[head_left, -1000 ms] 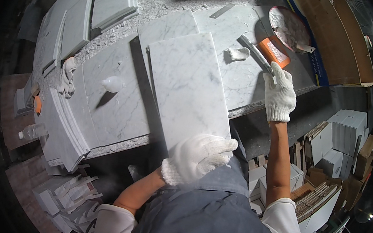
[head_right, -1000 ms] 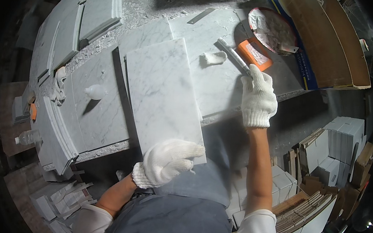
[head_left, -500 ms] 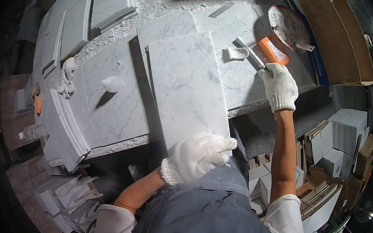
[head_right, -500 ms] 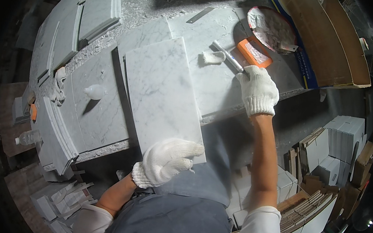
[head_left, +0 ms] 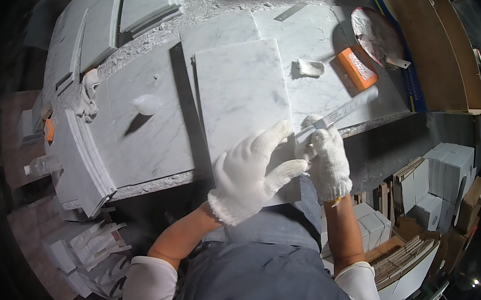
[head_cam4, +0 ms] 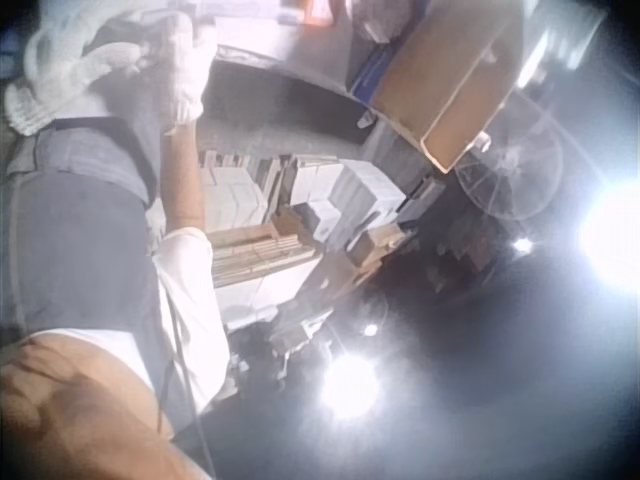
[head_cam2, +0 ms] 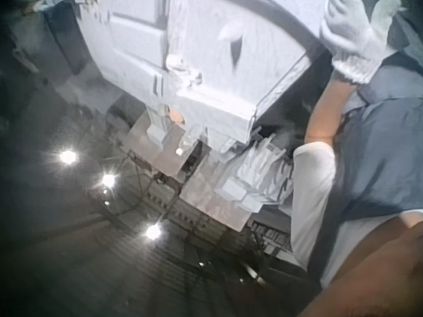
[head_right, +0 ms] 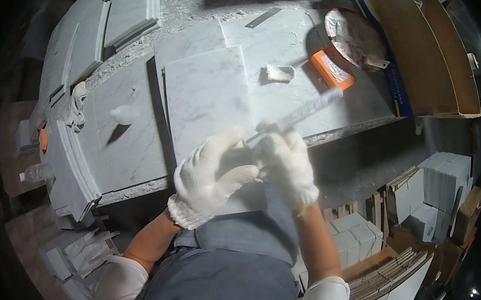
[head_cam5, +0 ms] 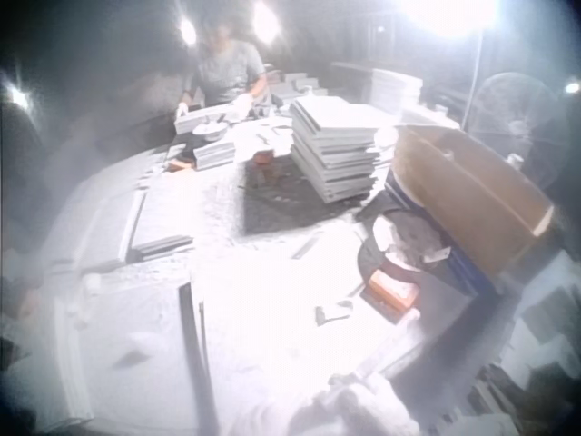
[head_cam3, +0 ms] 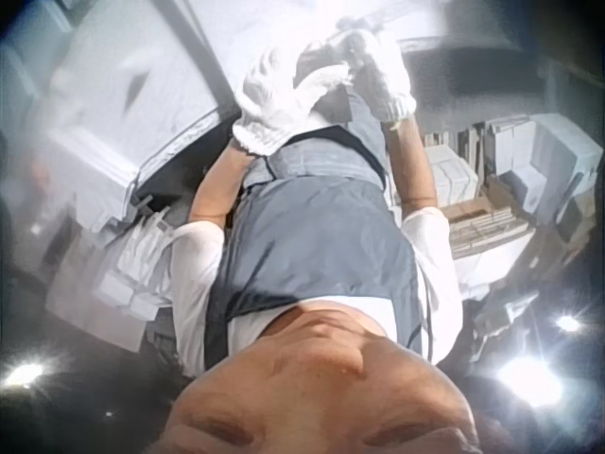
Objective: The person uses a metal scraper to remove excess material from the edges of white stone tiles on a workbench. They repeatedly scrape, wipe, and reposition tiles, then mark one tile with a marker before stacking it with others.
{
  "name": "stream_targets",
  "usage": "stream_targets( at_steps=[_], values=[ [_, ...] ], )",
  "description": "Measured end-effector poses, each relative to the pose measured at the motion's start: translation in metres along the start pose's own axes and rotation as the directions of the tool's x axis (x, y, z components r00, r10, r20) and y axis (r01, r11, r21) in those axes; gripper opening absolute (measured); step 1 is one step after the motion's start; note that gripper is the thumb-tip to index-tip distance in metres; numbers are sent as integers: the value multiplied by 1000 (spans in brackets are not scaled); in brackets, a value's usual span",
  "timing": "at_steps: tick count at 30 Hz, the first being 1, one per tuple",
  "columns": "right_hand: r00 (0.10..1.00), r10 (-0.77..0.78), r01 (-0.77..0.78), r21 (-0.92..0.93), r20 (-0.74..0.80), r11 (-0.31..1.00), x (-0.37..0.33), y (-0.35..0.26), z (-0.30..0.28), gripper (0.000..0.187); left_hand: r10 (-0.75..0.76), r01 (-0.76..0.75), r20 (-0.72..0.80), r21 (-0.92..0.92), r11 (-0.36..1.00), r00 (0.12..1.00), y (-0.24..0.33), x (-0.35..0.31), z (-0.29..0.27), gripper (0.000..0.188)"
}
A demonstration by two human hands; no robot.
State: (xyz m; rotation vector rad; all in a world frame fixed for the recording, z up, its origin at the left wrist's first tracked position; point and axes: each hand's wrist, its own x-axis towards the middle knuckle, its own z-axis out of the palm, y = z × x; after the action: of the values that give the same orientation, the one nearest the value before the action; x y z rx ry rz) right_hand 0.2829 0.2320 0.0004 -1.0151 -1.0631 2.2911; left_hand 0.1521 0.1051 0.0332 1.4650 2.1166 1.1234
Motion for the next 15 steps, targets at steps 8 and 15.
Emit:
stream_targets(
  at_steps=[8, 15],
  values=[
    [990, 5, 9, -98, 140, 995, -4, -10, 2, 49, 41, -43, 26, 108, 993, 999, -5, 8, -9, 35],
    [997, -11, 28, -215, 82, 976, -5, -11, 10, 38, 38, -38, 4, 173, 984, 999, -13, 7, -8, 30]
  ],
)
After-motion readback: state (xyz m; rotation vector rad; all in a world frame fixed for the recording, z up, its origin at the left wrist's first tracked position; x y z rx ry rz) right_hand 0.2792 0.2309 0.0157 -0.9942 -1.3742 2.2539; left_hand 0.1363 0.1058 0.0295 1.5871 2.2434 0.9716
